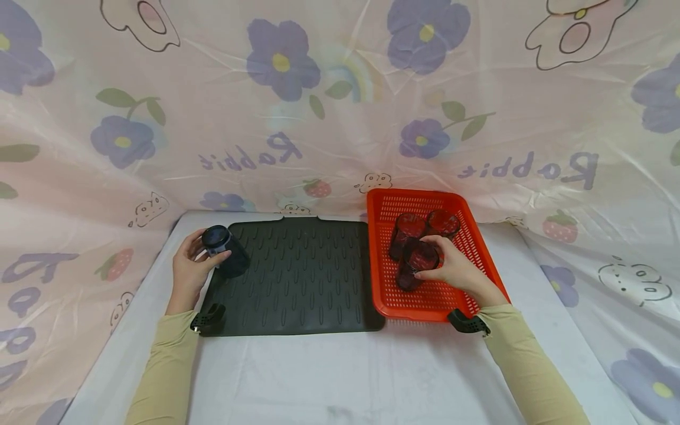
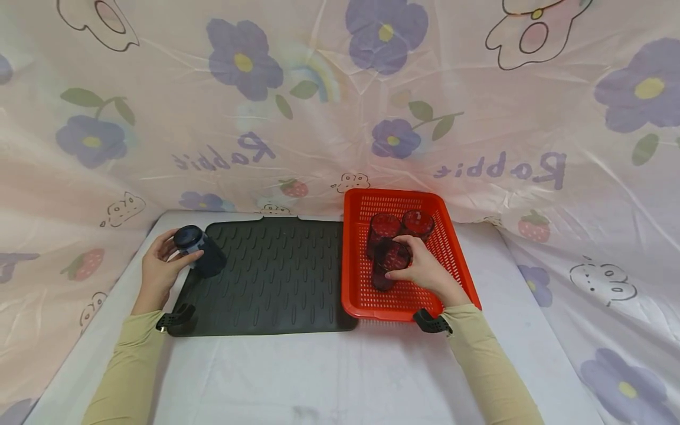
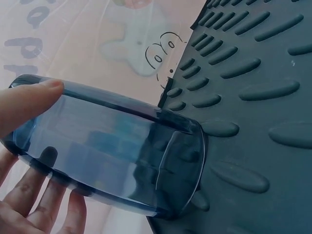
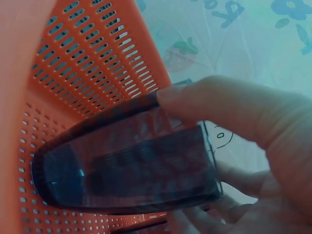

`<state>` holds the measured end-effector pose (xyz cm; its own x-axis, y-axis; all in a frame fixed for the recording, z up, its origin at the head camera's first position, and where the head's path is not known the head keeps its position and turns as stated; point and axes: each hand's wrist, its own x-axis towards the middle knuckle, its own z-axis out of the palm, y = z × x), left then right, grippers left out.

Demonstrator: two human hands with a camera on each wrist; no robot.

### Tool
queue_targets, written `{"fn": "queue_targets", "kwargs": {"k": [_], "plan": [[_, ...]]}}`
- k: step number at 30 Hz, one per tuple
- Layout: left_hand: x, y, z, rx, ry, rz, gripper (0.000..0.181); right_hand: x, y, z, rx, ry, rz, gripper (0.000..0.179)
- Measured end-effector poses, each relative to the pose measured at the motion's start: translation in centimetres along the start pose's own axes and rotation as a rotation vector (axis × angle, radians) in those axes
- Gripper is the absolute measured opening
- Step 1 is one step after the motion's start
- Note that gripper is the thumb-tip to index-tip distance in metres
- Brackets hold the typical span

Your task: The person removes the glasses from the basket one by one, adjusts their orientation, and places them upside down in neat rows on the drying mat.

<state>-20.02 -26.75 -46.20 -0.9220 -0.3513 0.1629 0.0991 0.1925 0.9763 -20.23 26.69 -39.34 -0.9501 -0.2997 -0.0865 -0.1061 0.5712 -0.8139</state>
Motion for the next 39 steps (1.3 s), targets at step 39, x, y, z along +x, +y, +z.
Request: {"fn": "queue_targets", "kwargs": {"k": [39], "plan": [[-0.1, 0.0, -0.2, 0.018, -0.02, -0.012, 0.077, -0.3, 0.0, -0.2, 0.232, 0.001, 0.053, 0.081]]}}
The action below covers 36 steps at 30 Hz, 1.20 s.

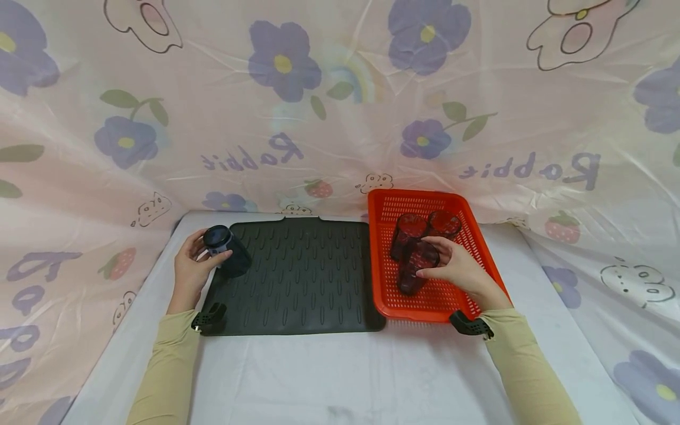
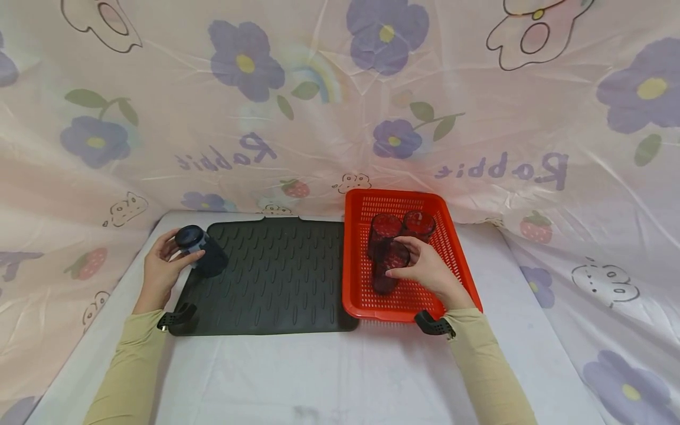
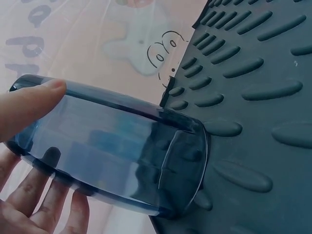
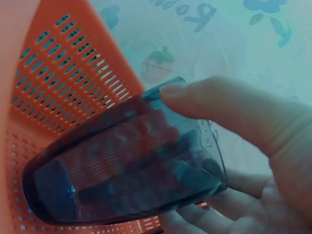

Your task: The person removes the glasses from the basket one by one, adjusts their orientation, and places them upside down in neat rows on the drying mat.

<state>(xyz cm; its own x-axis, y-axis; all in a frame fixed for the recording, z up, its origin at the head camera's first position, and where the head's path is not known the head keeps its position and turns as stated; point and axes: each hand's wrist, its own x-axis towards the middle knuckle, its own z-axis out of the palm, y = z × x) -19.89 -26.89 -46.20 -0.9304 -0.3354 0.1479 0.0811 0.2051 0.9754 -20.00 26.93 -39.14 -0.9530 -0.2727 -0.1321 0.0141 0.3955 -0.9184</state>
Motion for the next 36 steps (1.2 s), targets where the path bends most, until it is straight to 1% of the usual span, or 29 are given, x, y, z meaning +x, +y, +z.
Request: {"fn": "queue_targets", "kwargs": {"k": [3, 7, 16, 19, 26, 30, 33, 36], "plan": [[0.0, 0.1, 0.0, -0.002, -0.001, 0.005, 0.077, -0.1, -0.4, -0.1, 0.001, 0.008, -0.014, 0.08], [-0.1, 0.3, 0.0, -0.001, -0.002, 0.007, 0.077, -0.2, -0.9, -0.3, 0.029, 0.007, -0.04, 0.079], [0.0, 0.4, 0.0, 0.0, 0.0, -0.02, 0.077, -0.7, -2.4, -0.4, 0.09, 0.014, -0.063, 0.08], [0.0, 0.3, 0.0, 0.009, 0.006, -0.026, 0.077, -0.8, -3.0, -0.5, 0.113, 0.008, -0.082, 0.08], [0.0, 0.3, 0.0, 0.011, 0.01, -0.021, 0.076, -0.7, -4.3, -0.6, 0.11, 0.029, -0.132, 0.077], [-0.1, 0.6, 0.1, -0.014, 0.008, -0.026, 0.074, -0.7, -5.1, -0.5, 0.121, 0.023, -0.149, 0.077], [-0.4, 1.6, 0.2, -0.029, 0.001, -0.043, 0.072, -0.7, -5.7, -0.4, 0.13, 0.013, -0.159, 0.077], [-0.4, 1.6, 0.2, -0.02, 0.0, -0.063, 0.071, -0.6, -6.3, -0.2, 0.13, 0.011, -0.161, 0.076]]}}
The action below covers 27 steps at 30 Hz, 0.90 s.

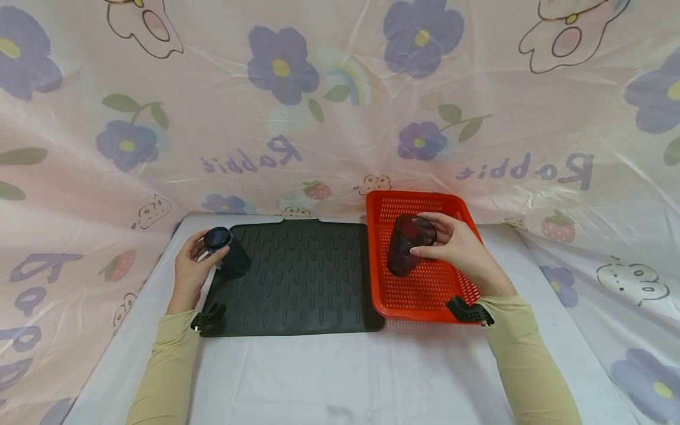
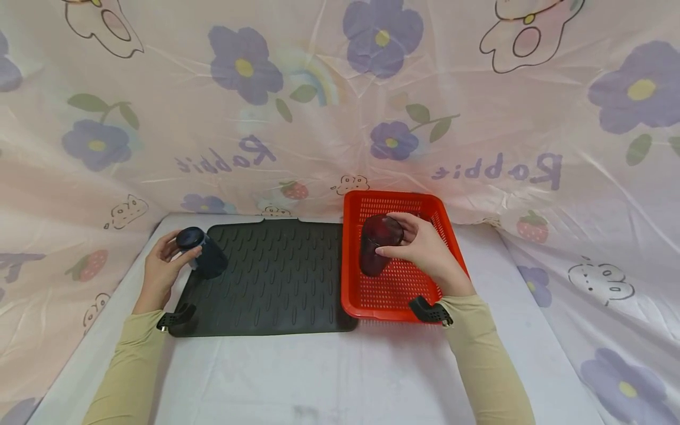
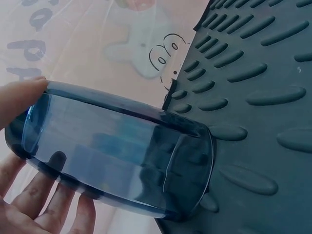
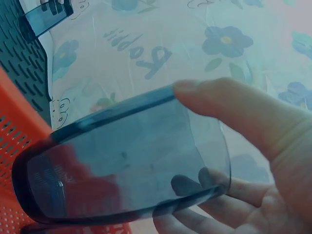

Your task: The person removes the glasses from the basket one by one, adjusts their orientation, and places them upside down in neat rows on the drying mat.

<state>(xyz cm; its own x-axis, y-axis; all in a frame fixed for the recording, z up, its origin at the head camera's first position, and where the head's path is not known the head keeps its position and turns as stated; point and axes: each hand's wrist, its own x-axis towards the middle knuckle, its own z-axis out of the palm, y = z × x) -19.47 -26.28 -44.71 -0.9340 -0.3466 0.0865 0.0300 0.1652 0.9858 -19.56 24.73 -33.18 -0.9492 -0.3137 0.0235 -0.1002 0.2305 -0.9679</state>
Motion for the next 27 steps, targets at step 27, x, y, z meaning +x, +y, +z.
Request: {"fn": "queue_targets", "kwargs": {"k": [27], "plan": [[-0.4, 1.0, -0.3, 0.013, -0.016, 0.03, 0.063, 2.9, -2.2, 3.7, 0.009, 0.011, -0.03, 0.072]]}}
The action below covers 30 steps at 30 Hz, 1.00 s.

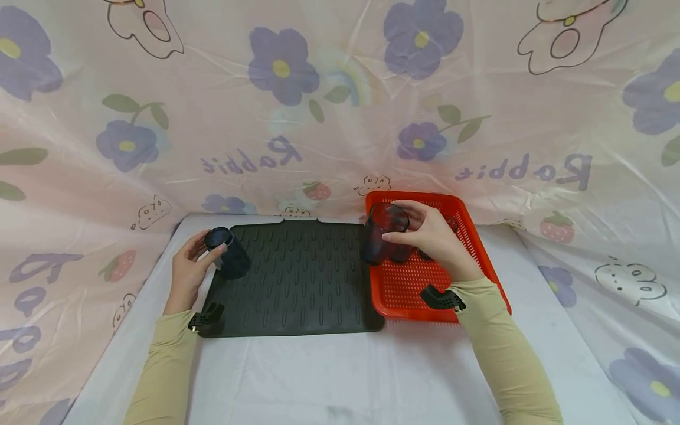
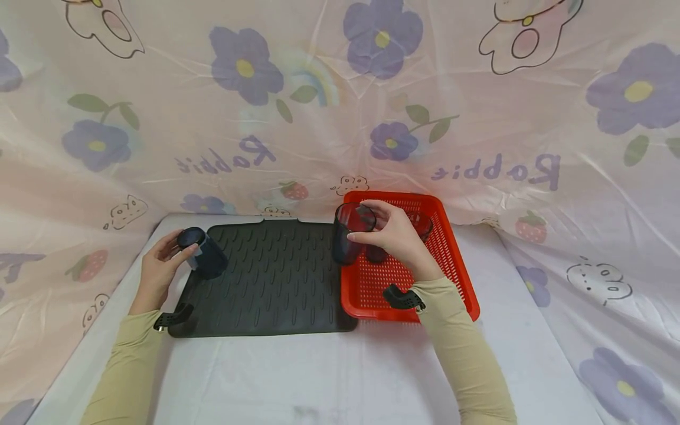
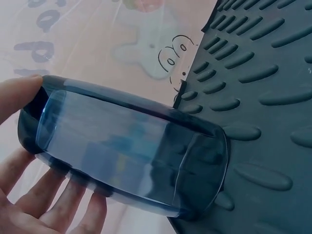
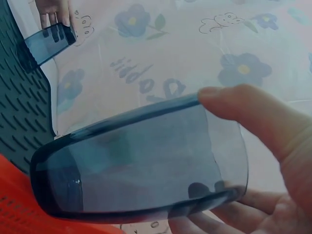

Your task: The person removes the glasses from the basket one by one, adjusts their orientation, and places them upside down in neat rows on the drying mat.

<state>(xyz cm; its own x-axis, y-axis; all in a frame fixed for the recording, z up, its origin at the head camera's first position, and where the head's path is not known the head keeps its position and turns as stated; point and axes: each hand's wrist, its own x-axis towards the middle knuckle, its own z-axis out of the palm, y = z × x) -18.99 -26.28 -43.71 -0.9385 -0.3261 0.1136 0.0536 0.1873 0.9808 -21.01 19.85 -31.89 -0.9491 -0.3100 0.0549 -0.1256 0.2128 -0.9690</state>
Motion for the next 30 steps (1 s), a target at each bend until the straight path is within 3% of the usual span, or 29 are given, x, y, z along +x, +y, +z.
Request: {"fn": "queue_targets", "kwargs": {"k": [8, 20, 30], "plan": [[0.8, -1.5, -0.4, 0.073, -0.015, 0.023, 0.063, 0.7, 0.2, 1.1, 0.011, -0.002, 0.007, 0.073], [0.6, -0.8, -0.7, 0.09, -0.05, 0.054, 0.063, 1.7, 0.9, 2.3, -0.007, 0.029, -0.013, 0.072], [0.7, -0.3, -0.8, 0.096, -0.056, 0.046, 0.061, 2.4, 1.6, 3.3, 0.004, 0.069, 0.022, 0.074]]}}
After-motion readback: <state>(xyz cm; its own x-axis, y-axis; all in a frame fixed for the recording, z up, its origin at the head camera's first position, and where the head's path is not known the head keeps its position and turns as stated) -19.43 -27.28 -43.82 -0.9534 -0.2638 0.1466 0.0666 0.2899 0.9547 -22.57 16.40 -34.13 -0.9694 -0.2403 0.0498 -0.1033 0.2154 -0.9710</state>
